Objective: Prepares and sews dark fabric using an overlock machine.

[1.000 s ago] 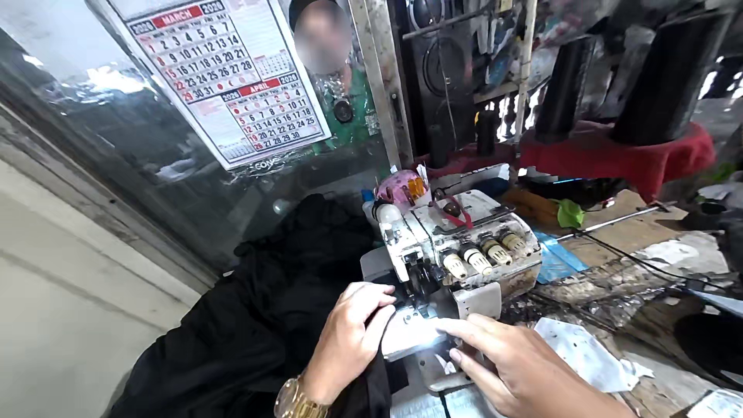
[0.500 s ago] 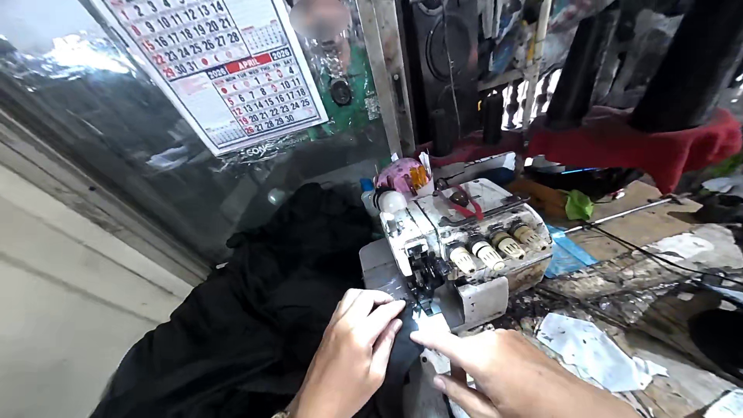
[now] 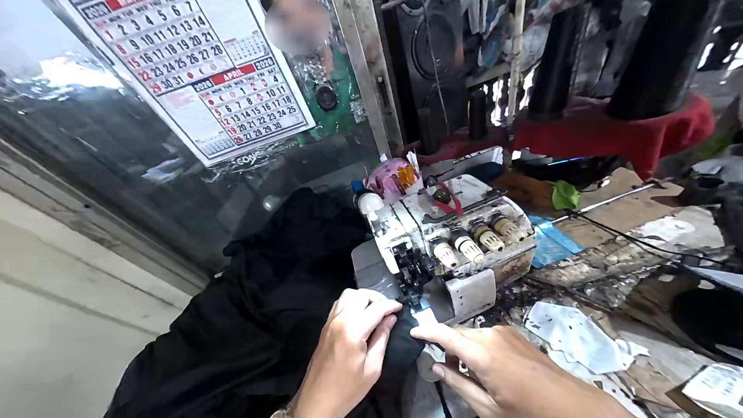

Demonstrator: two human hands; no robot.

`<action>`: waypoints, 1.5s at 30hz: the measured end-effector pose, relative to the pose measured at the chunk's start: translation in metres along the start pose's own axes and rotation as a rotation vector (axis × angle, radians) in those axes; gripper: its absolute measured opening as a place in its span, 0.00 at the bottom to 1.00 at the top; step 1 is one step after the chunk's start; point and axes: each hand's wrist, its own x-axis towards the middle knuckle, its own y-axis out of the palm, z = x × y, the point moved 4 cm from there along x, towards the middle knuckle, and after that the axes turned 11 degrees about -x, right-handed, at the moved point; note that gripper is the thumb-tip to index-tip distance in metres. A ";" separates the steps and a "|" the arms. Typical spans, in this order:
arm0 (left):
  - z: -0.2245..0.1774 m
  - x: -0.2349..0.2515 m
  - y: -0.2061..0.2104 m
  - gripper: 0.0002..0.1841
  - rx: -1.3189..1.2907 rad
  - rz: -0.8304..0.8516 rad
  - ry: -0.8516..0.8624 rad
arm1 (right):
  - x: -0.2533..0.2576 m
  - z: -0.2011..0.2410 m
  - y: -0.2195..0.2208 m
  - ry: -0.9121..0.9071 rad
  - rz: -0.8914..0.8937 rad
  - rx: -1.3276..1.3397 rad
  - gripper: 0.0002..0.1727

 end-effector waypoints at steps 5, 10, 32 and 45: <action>0.003 0.005 -0.003 0.13 -0.033 0.045 -0.014 | 0.000 -0.001 0.000 0.005 0.026 0.019 0.24; 0.009 0.009 -0.007 0.10 -0.121 0.066 -0.049 | -0.001 0.002 0.000 0.019 0.021 0.011 0.25; -0.006 0.014 -0.009 0.15 0.213 0.185 0.121 | 0.005 0.007 0.000 0.042 0.024 0.019 0.25; 0.007 0.015 0.003 0.09 -0.084 0.019 -0.004 | -0.007 0.002 0.007 0.105 -0.037 0.059 0.26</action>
